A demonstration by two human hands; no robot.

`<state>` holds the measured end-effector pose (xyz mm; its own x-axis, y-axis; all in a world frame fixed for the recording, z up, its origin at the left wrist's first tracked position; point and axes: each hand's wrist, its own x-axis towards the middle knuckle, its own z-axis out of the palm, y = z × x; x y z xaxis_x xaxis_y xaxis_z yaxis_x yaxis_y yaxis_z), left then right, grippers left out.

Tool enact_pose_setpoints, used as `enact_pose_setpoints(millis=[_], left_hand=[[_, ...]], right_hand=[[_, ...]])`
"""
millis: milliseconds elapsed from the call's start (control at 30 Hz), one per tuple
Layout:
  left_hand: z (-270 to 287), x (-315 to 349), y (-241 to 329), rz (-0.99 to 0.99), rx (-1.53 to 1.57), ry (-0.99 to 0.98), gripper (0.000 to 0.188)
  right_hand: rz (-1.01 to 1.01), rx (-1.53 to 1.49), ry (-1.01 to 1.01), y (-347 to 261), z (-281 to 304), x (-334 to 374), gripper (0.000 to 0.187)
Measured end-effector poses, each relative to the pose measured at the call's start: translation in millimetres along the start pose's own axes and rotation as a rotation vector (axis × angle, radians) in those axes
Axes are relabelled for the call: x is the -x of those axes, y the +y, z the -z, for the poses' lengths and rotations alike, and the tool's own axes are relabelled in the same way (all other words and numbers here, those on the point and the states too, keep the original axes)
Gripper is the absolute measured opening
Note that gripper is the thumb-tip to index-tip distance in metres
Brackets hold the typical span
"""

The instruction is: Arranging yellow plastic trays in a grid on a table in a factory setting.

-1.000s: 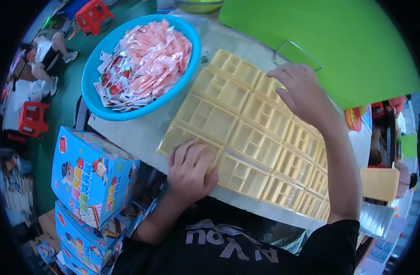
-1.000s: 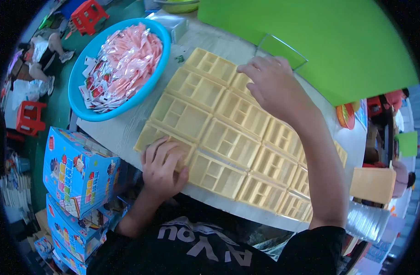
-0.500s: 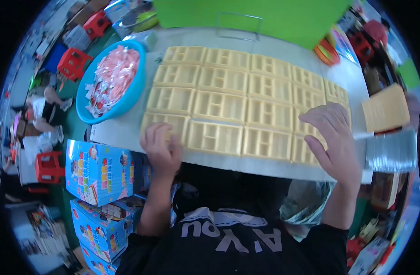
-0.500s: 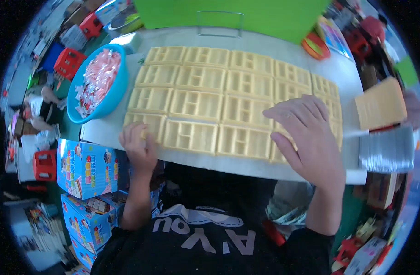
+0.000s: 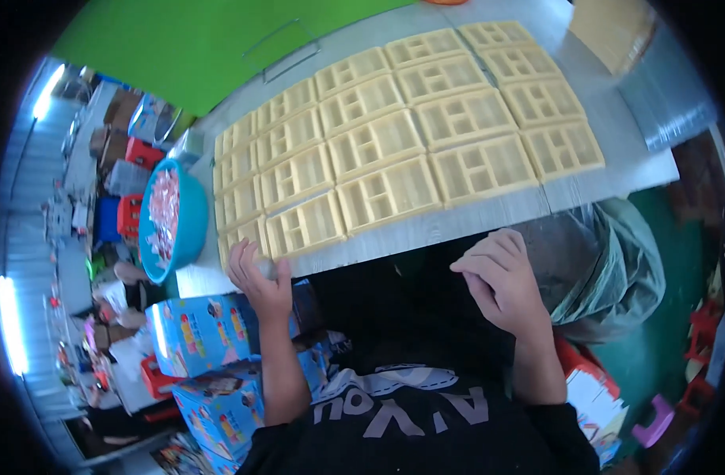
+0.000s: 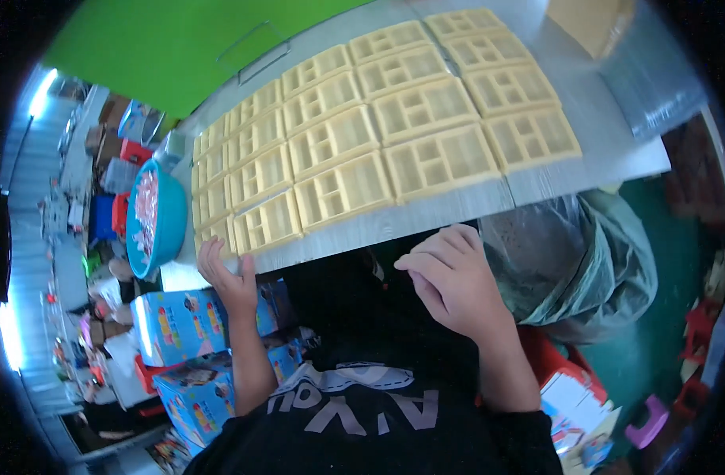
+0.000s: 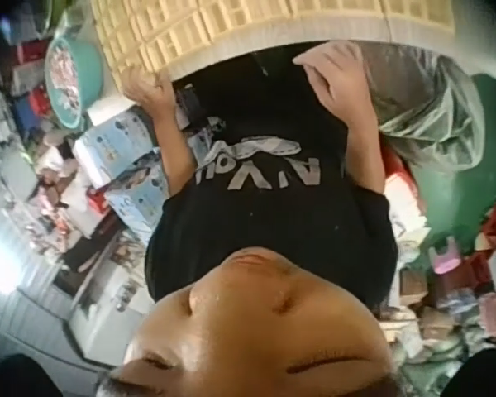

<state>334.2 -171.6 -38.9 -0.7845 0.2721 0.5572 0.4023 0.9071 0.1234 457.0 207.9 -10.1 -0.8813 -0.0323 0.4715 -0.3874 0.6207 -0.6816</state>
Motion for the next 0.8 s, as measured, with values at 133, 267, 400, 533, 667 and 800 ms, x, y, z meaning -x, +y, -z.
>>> enact_pose_setpoints(millis=[133,267,400,533,667,800], left_hand=[[-2,-4,-3,-0.032,-0.06,-0.028,0.061],[-2,-6,0,-0.048,-0.044,-0.035,0.063],[-5,-3,-5,-0.034,-0.002,-0.051,0.064],[0,-2,-9,-0.066,0.02,-0.053,0.058],[0,-7,24,-0.119,0.133,0.018,0.045],[-11,-8,70,-0.276,0.299,0.091,0.04]], right_hand=[[0.005,0.014,0.023,1,5,5,0.022],[-0.016,0.036,0.018,2,8,12,0.022],[-0.027,0.062,-0.027,0,5,19,0.022],[-0.03,0.061,-0.049,4,-3,18,0.022],[-0.013,0.054,-0.053,9,-1,26,0.022],[-0.035,0.149,0.02,24,6,54,0.022]])
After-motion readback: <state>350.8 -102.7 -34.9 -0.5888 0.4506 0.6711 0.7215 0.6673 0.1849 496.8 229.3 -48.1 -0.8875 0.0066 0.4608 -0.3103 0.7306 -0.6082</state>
